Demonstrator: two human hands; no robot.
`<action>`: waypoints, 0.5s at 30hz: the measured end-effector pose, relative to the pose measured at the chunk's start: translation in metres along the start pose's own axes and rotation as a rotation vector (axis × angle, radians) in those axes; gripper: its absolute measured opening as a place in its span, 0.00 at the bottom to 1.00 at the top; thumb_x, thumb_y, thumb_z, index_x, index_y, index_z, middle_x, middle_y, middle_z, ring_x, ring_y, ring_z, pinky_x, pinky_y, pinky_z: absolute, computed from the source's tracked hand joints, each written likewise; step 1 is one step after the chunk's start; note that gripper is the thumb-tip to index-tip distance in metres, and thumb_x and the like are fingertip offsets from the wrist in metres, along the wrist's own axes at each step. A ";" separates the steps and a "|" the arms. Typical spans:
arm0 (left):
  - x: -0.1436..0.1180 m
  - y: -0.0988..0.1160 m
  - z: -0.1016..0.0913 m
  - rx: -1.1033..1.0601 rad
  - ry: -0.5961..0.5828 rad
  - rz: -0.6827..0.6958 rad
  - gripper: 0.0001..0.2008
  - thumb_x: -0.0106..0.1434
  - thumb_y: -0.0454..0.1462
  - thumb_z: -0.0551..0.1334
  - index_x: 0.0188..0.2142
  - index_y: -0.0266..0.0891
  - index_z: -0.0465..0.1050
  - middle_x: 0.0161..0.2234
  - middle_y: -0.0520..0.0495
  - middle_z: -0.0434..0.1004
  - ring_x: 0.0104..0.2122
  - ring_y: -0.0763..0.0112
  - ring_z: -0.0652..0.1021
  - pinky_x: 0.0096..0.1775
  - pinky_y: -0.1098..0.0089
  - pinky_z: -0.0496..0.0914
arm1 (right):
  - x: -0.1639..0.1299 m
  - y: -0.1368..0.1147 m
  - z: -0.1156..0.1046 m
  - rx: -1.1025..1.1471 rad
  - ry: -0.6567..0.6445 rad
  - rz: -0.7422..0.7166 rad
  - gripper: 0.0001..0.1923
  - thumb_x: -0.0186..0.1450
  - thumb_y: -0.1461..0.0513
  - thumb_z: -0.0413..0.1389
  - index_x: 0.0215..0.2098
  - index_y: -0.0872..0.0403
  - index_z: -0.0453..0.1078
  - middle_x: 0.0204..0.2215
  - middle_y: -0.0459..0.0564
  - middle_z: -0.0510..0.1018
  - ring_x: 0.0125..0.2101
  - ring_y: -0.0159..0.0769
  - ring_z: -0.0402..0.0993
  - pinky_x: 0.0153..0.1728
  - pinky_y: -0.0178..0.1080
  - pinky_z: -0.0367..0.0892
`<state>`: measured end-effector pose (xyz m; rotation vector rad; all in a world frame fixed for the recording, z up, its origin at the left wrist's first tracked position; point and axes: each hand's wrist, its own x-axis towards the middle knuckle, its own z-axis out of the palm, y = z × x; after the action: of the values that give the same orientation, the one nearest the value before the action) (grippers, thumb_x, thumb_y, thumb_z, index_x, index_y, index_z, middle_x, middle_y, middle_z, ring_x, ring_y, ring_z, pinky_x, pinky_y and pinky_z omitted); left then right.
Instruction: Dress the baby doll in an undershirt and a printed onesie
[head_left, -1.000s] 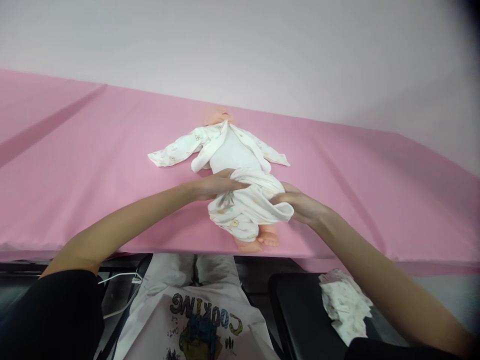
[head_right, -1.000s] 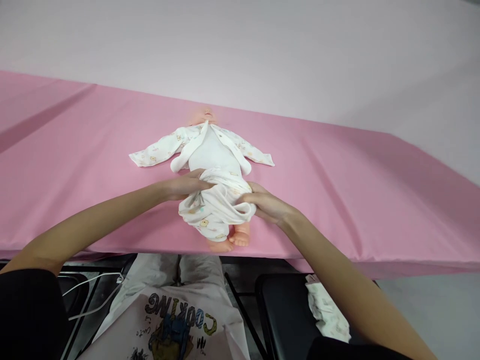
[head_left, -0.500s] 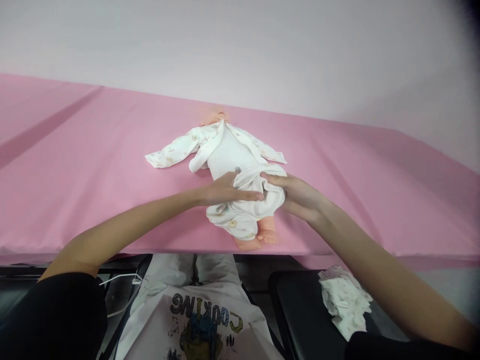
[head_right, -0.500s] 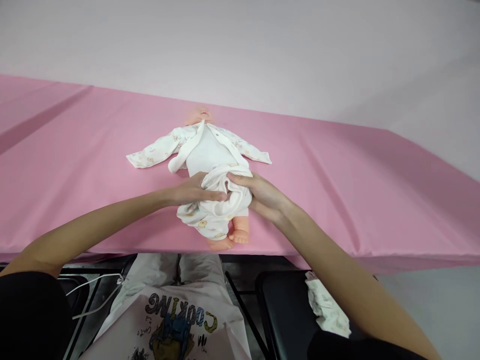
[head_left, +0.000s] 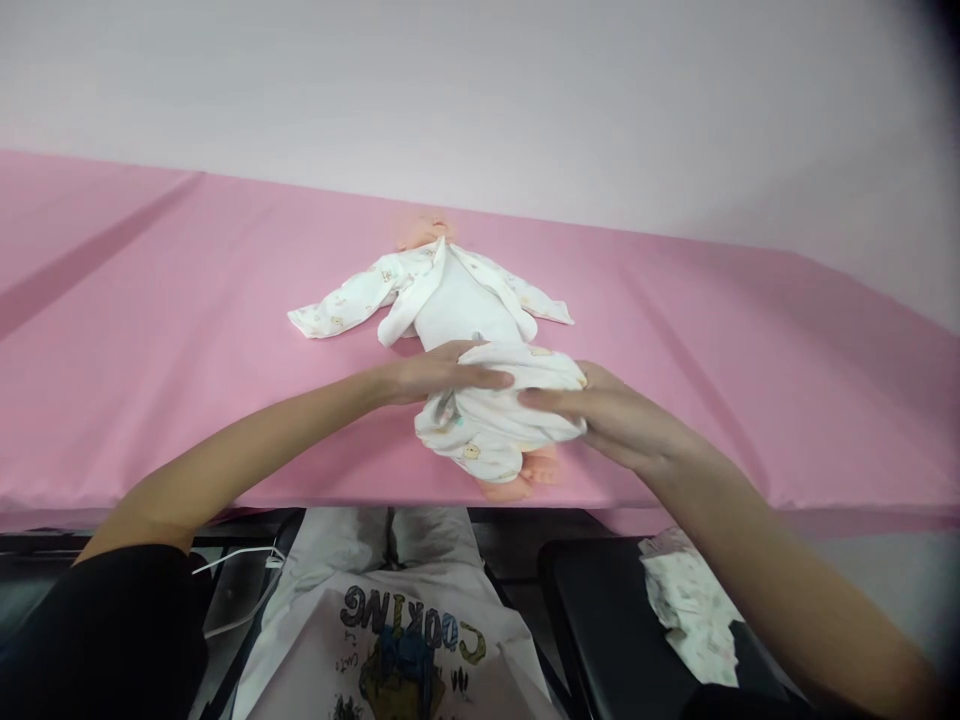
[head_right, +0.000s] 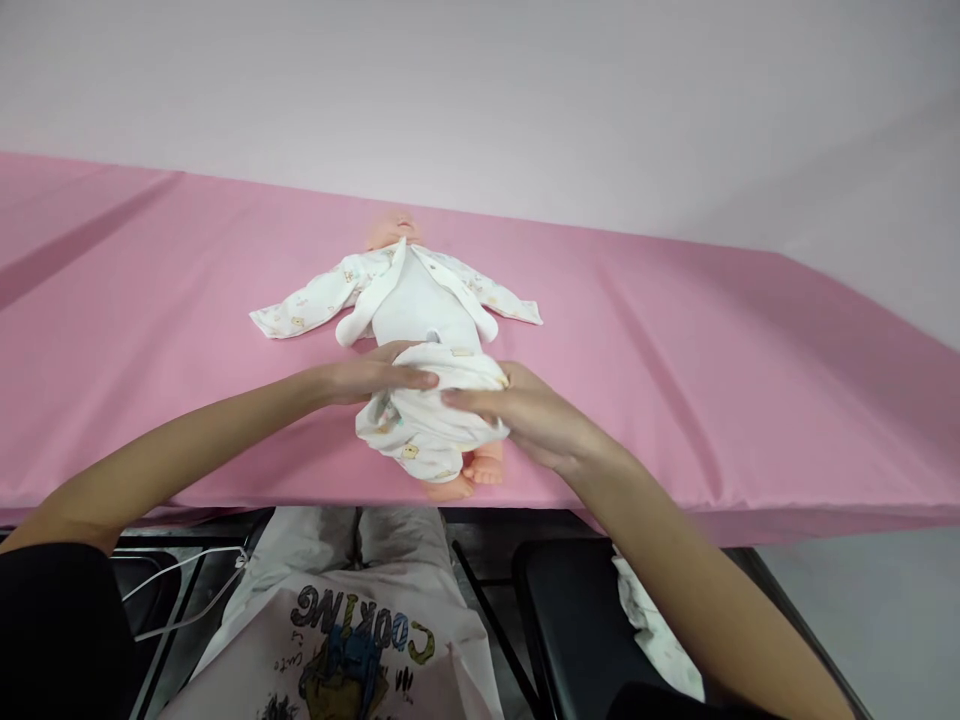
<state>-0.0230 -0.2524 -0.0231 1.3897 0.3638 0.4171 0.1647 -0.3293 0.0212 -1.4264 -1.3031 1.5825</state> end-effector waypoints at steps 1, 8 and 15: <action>0.000 0.002 0.002 0.080 0.000 0.021 0.23 0.54 0.42 0.71 0.47 0.37 0.72 0.44 0.43 0.77 0.45 0.62 0.76 0.46 0.63 0.69 | 0.000 -0.002 0.000 0.050 0.028 -0.027 0.15 0.48 0.59 0.69 0.30 0.57 0.74 0.30 0.50 0.78 0.34 0.39 0.74 0.36 0.37 0.69; 0.003 0.006 -0.007 0.196 0.051 0.062 0.16 0.57 0.37 0.66 0.45 0.36 0.71 0.39 0.47 0.76 0.41 0.65 0.76 0.43 0.65 0.68 | 0.000 0.004 0.009 0.237 0.061 -0.097 0.25 0.55 0.56 0.65 0.11 0.54 0.56 0.12 0.42 0.59 0.18 0.27 0.57 0.24 0.33 0.61; 0.041 0.019 -0.038 0.216 -0.046 0.225 0.14 0.58 0.35 0.59 0.44 0.39 0.72 0.41 0.45 0.76 0.42 0.68 0.75 0.44 0.68 0.69 | -0.007 0.000 0.018 0.057 0.071 -0.198 0.17 0.54 0.60 0.63 0.14 0.54 0.61 0.10 0.41 0.62 0.15 0.25 0.55 0.22 0.33 0.59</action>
<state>-0.0069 -0.1976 -0.0096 1.6557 0.2199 0.5414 0.1483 -0.3401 0.0215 -1.2662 -1.3046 1.4151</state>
